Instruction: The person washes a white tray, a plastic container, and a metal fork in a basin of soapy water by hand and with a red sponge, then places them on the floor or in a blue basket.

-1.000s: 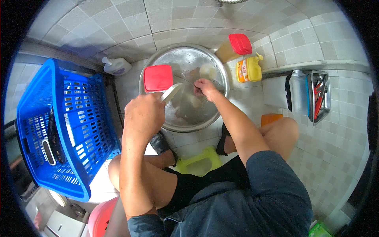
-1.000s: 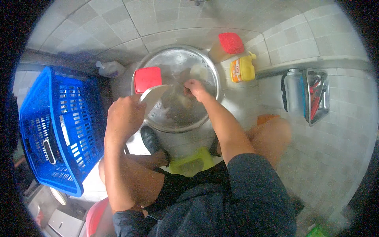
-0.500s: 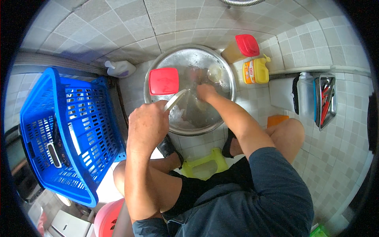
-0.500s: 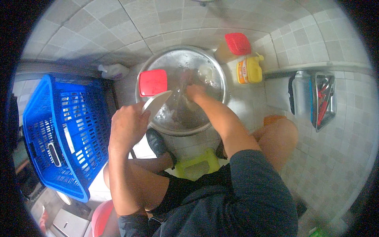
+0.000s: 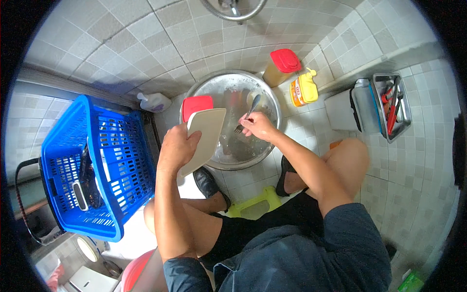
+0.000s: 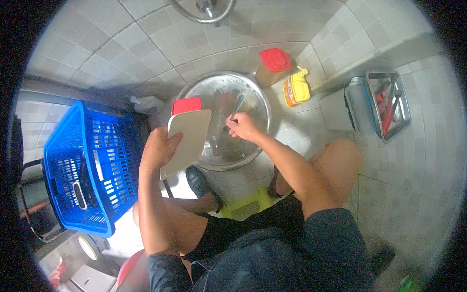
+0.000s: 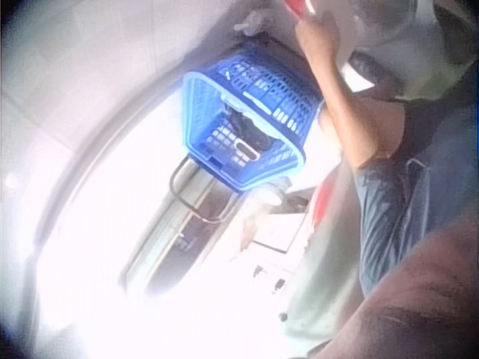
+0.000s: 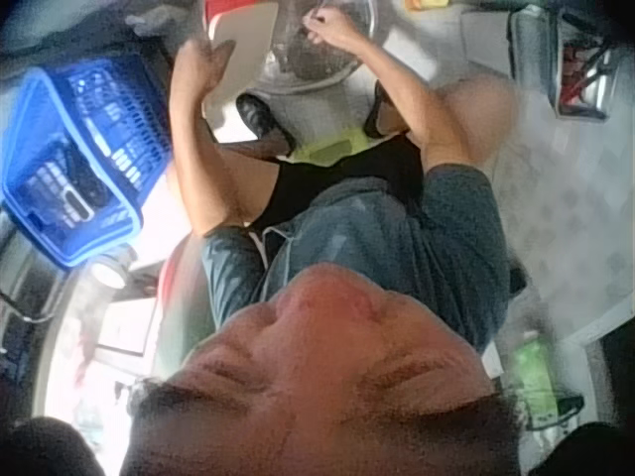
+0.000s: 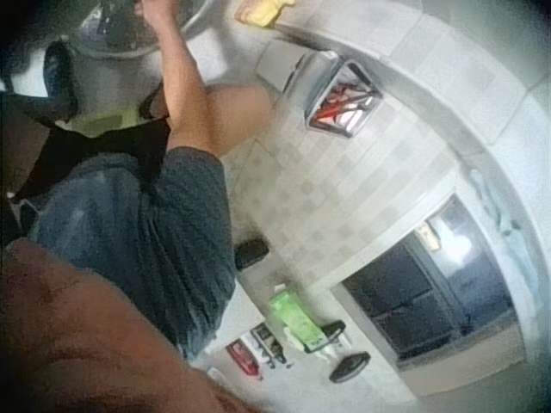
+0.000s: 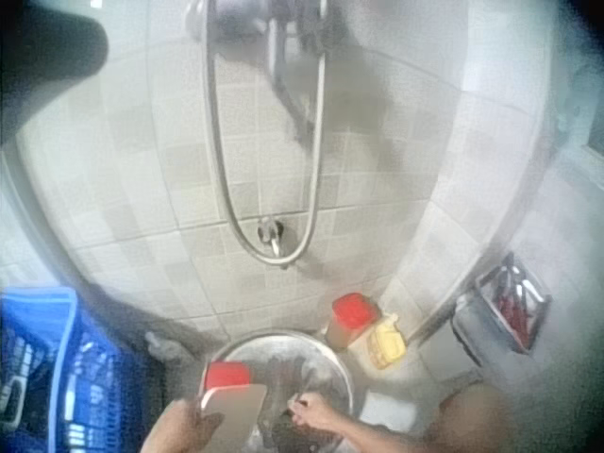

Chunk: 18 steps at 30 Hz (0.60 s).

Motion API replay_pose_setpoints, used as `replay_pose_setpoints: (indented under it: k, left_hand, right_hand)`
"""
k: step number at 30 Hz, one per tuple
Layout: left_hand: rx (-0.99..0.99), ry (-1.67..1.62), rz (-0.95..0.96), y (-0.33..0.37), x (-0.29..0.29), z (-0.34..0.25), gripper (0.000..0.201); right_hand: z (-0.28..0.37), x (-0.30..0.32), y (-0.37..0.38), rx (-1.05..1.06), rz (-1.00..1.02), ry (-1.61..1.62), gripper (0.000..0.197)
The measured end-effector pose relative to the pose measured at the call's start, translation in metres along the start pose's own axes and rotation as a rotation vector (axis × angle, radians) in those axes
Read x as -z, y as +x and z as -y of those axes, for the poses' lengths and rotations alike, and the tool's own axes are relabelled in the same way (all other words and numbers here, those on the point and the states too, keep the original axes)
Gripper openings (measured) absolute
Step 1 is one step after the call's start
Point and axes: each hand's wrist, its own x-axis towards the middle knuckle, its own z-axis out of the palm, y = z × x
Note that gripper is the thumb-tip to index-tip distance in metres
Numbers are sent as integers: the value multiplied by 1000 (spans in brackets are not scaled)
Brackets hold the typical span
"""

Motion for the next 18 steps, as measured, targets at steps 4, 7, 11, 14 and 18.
replay_pose_setpoints:
  k: [4,7,11,14,18]
  left_hand:
    - [-32,-221,12,-14,2,-5,29]
    - [-15,-472,14,-20,-7,-7,25]
    - [43,-680,49,-27,-20,-22,23]
    - [105,-856,107,-29,-32,-27,25]
    - [177,-1141,54,-27,-57,-19,25]
  right_hand:
    - [48,23,-36,108,43,173,16]
    - [80,47,-67,139,69,269,7]
    - [94,65,-95,201,1,352,10]
    - [95,63,-101,190,-33,486,13]
    - [96,57,-100,226,25,597,17]
